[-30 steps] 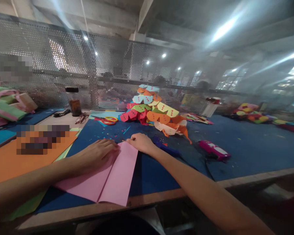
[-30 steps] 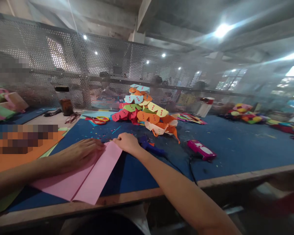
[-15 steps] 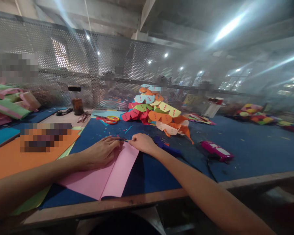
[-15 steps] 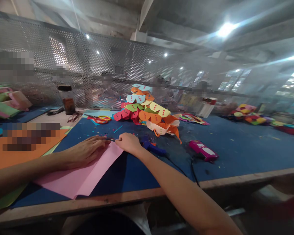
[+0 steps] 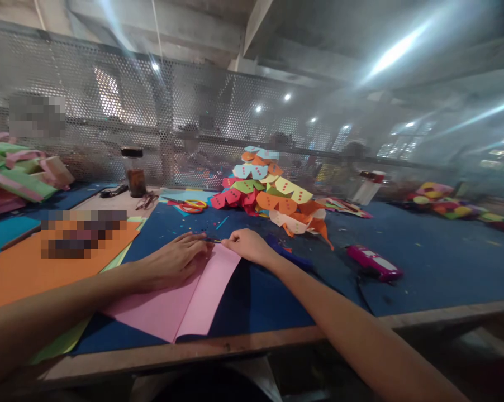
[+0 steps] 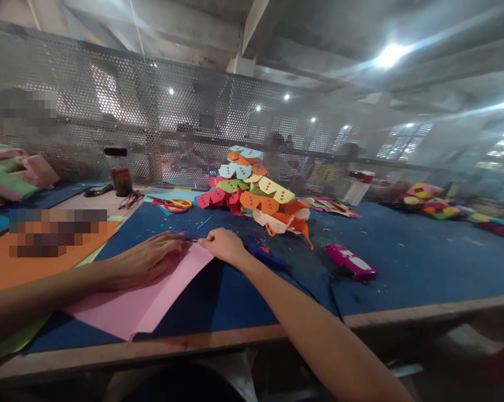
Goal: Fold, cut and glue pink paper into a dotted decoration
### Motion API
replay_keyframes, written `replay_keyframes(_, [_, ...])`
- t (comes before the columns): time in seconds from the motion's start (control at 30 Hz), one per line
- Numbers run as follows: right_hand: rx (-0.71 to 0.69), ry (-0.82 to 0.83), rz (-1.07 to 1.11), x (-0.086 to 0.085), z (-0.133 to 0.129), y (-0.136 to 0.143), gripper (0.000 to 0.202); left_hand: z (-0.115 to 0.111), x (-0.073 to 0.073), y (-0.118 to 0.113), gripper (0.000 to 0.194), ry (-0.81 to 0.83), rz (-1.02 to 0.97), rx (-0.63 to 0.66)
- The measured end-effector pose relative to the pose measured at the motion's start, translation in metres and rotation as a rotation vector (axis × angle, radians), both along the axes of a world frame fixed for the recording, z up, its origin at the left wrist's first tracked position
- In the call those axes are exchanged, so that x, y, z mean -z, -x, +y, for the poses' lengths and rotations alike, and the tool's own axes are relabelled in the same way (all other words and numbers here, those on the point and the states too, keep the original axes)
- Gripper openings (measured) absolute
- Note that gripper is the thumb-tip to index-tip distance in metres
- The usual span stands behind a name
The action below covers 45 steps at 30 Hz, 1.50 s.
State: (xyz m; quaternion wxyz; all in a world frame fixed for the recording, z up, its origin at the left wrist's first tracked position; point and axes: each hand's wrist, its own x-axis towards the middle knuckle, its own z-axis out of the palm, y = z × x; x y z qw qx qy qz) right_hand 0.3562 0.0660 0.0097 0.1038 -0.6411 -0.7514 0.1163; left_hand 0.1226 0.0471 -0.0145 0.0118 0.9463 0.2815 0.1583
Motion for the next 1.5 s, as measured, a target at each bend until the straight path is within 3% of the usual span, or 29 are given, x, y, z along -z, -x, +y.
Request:
replay_keyframes(0.23, [0.058, -0.093, 0.115, 0.003, 0.011, 0.000, 0.029, 0.001, -0.003, 0.006, 0.032, 0.007, 0.052, -0.030])
replay_keyframes(0.47, [0.052, -0.037, 0.079, 0.000, 0.006, -0.007, 0.049, 0.002, -0.004, 0.009, 0.036, 0.044, 0.088, -0.035])
replay_keyframes(0.93, [0.061, 0.040, -0.030, 0.000, 0.002, -0.002, 0.028, 0.002, -0.004, 0.006, 0.033, 0.041, 0.077, -0.028])
replay_keyframes(1.33, [0.081, -0.054, 0.145, -0.001, 0.008, -0.003, 0.032, 0.002, -0.003, 0.012, 0.037, 0.058, 0.107, -0.044])
replay_keyframes(1.5, [0.047, 0.012, 0.260, -0.001, 0.006, -0.009, 0.045, -0.003, -0.005, 0.012, 0.038, 0.065, 0.110, -0.075])
